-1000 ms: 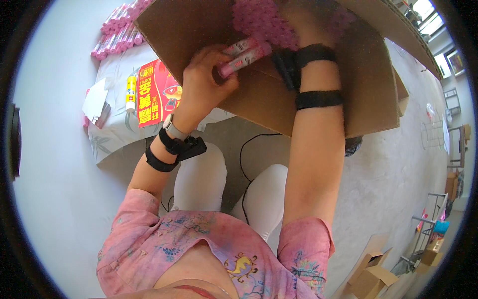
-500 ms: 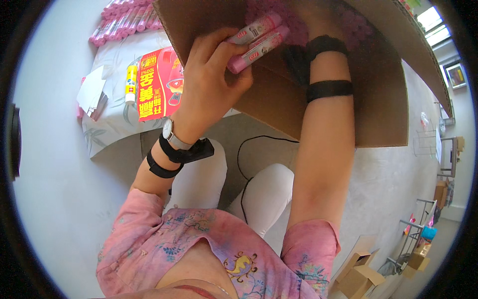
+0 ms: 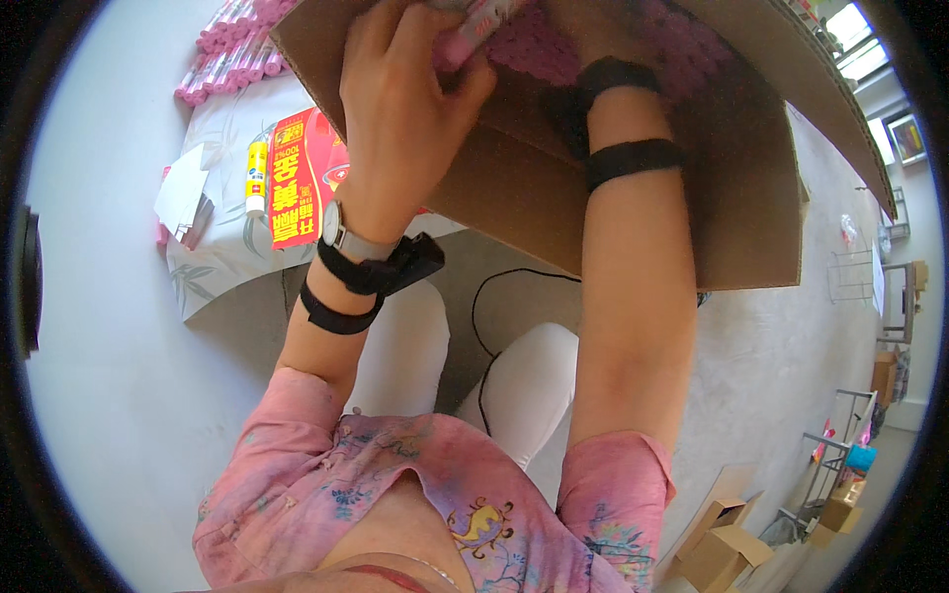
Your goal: The person packs pink tubes into a cardboard box by hand, arranging them in rows. They repeatedly reach for more pink tubes from a large pile on the table and place them into the box.
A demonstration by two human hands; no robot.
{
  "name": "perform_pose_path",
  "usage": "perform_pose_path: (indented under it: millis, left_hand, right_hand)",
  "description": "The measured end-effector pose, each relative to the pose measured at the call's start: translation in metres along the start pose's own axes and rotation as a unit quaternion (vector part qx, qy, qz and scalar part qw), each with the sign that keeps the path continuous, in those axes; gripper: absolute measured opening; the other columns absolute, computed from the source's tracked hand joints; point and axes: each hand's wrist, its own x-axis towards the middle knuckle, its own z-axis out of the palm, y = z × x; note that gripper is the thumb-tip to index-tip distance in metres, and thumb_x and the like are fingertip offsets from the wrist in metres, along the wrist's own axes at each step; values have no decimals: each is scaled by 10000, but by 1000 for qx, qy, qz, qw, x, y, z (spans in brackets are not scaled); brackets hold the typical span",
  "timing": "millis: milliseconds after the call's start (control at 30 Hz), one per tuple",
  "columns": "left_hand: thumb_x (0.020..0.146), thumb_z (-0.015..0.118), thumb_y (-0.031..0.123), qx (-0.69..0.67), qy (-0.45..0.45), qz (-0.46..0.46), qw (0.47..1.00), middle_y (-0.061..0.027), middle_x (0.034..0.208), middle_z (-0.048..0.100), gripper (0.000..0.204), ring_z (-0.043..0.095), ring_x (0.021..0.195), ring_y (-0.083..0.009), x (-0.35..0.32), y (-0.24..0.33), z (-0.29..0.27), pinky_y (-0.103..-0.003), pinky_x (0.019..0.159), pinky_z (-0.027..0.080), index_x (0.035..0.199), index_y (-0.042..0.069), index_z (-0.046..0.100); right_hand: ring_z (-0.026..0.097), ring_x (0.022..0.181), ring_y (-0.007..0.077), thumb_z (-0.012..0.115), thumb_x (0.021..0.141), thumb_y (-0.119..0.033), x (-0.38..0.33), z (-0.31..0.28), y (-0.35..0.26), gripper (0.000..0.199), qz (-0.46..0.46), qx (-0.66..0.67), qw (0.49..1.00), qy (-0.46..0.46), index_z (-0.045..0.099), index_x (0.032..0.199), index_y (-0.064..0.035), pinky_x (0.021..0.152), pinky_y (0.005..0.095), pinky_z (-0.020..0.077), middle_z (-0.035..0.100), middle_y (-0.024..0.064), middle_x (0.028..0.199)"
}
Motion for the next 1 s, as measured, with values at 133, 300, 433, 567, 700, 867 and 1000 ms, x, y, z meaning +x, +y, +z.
perform_pose_path:
  millis: [133, 300, 433, 567, 700, 867, 1000]
  left_hand:
    - [771, 679, 12, 49, -6, 45, 998, -176, 1267, 571, 592, 522, 1149, -423, 17, 0, 14, -518, 982, 448, 1356, 42, 592]
    - [755, 664, -2, 81, -11, 92, 992, -176, 1292, 572, 644, 500, 1194, -407, 31, -12, 38, -516, 1025, 419, 1392, 29, 576]
    - [754, 668, 6, 101, -25, 109, 989, -185, 1316, 565, 623, 494, 1202, -431, 44, -28, 57, -549, 1065, 399, 1371, 7, 576]
    - [763, 665, 18, 121, -12, 124, 985, -250, 1349, 539, 593, 473, 1245, -487, 55, -29, 79, -573, 1118, 383, 1347, -28, 568]
    - [776, 656, 18, 150, -28, 90, 984, -310, 1315, 560, 553, 502, 1242, -521, 61, -49, 85, -545, 1071, 456, 1321, -42, 582]
    - [770, 647, 2, 147, -66, 63, 985, -278, 1019, 684, 318, 652, 1008, -475, 66, -70, 124, -525, 897, 551, 1084, -21, 693]
    - [818, 606, 46, 140, -36, 73, 987, -238, 824, 698, 143, 692, 805, -445, 71, -82, 138, -531, 745, 567, 895, 8, 721]
  right_hand:
    - [571, 1260, 389, 480, 1050, -248, 6, 14, 0, 390, 72, 220, 964, 132, 634, 1268, 37, 1095, 468, 411, 622, 286, 1315]
    - [552, 1284, 382, 441, 1069, -235, 9, 22, 12, 395, 14, 2, 993, 114, 607, 1294, 45, 1112, 474, 395, 598, 287, 1352]
    - [553, 1280, 393, 441, 1056, -188, 8, 21, 8, 377, 36, 81, 987, 137, 603, 1300, 50, 1093, 480, 421, 592, 281, 1357]
    - [578, 1241, 399, 457, 1050, -184, 8, 24, 27, 372, 91, -8, 989, 117, 596, 1297, 57, 1057, 479, 452, 598, 278, 1345]
    - [569, 1263, 388, 455, 1058, -216, 11, 7, -13, 398, 107, 36, 990, 84, 583, 1319, 56, 1064, 468, 448, 583, 278, 1377]
    - [542, 1308, 354, 436, 1077, -281, 4, -3, -28, 447, 244, 197, 941, 130, 563, 1351, 49, 1094, 452, 420, 562, 260, 1414]
    - [536, 1309, 324, 420, 1088, -311, 5, -13, -45, 467, 331, 255, 898, 137, 559, 1351, 49, 1107, 440, 404, 566, 237, 1413]
